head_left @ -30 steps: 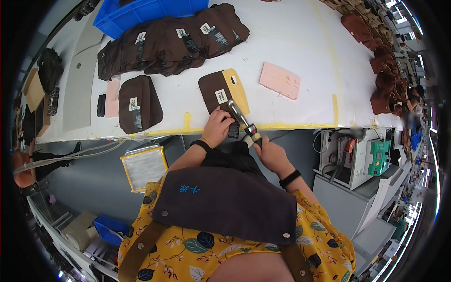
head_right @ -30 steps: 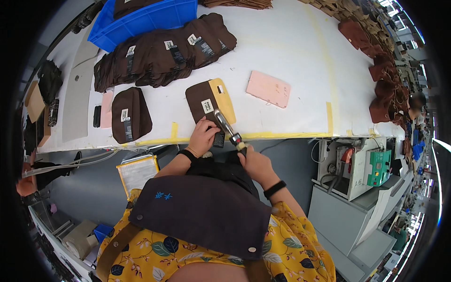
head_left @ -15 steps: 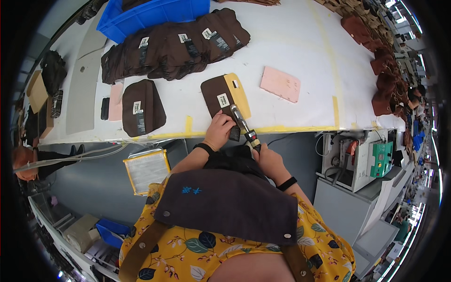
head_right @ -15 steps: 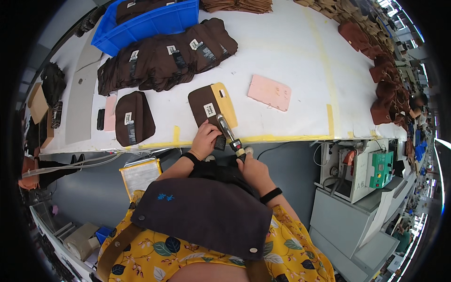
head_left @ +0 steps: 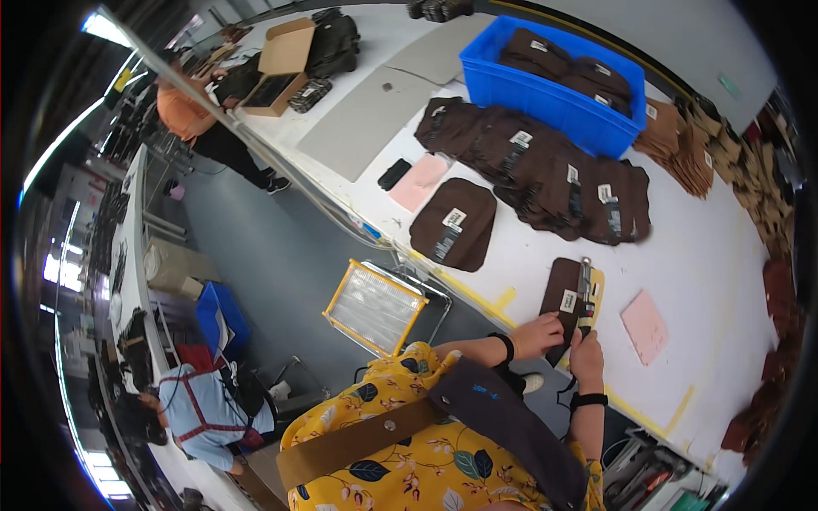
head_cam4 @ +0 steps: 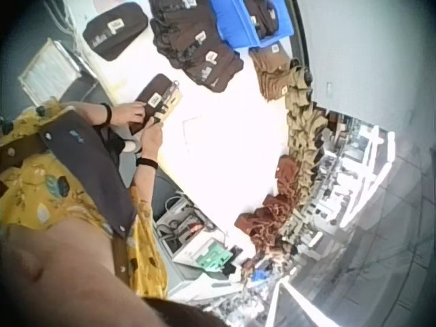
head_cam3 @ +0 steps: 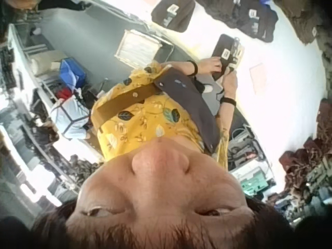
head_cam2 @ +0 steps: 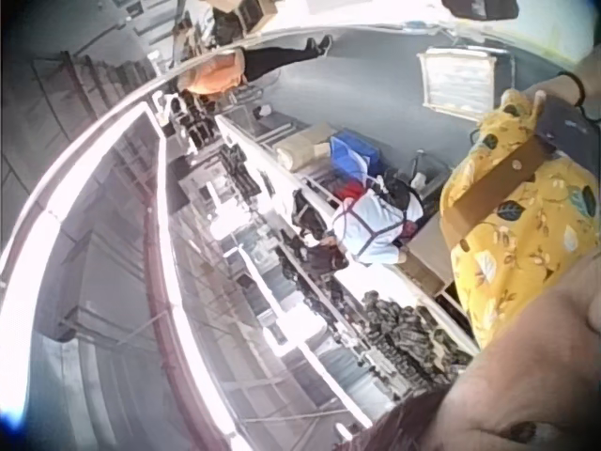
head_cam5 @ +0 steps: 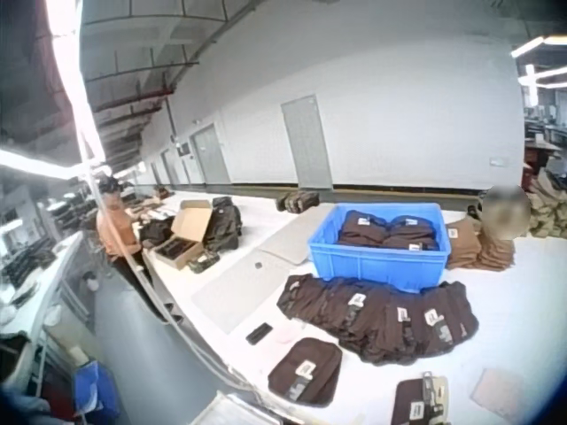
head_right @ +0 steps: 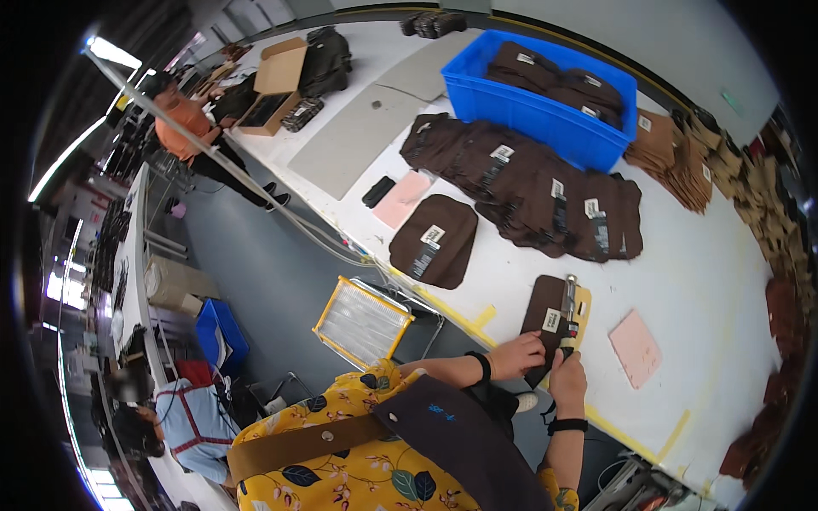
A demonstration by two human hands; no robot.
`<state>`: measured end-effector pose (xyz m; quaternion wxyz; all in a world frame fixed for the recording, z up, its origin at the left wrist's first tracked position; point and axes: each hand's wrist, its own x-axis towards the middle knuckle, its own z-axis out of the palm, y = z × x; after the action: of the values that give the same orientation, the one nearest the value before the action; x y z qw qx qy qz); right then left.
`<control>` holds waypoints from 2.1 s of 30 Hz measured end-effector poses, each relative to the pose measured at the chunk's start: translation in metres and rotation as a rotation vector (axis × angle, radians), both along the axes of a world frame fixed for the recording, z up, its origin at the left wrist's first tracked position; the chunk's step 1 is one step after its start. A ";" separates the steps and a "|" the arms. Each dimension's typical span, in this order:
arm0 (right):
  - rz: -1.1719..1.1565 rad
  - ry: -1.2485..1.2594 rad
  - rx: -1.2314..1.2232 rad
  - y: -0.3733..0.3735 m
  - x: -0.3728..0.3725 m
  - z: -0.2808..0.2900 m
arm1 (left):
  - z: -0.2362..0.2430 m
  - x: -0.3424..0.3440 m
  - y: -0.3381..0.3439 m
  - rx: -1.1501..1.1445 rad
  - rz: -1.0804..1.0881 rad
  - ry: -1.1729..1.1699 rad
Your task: Using a hand-held mechanical tool to set rivets or punch holes into leather bag components in a workshop.
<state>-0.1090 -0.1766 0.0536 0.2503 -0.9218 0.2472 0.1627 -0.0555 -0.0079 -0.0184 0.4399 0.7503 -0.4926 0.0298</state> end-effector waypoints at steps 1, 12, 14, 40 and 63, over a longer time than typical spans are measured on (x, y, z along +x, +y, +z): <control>0.001 -0.004 0.014 0.000 -0.003 -0.002 | -0.003 -0.002 0.001 0.002 0.020 -0.001; 0.090 0.000 -0.044 0.018 -0.064 0.020 | -0.005 0.007 0.004 0.033 -0.007 0.013; 0.017 0.098 0.051 0.019 -0.032 0.031 | -0.009 0.005 0.000 0.045 -0.014 -0.004; -0.010 0.036 0.060 0.006 0.013 0.021 | -0.004 -0.006 0.000 0.044 0.014 0.018; 0.025 -0.101 -0.111 0.009 -0.004 0.019 | 0.013 0.008 0.004 0.093 -0.057 0.024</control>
<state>-0.1126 -0.1677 0.0731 0.2091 -0.9443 0.2313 0.1051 -0.0477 -0.0037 -0.0054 0.4110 0.7559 -0.5094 -0.0149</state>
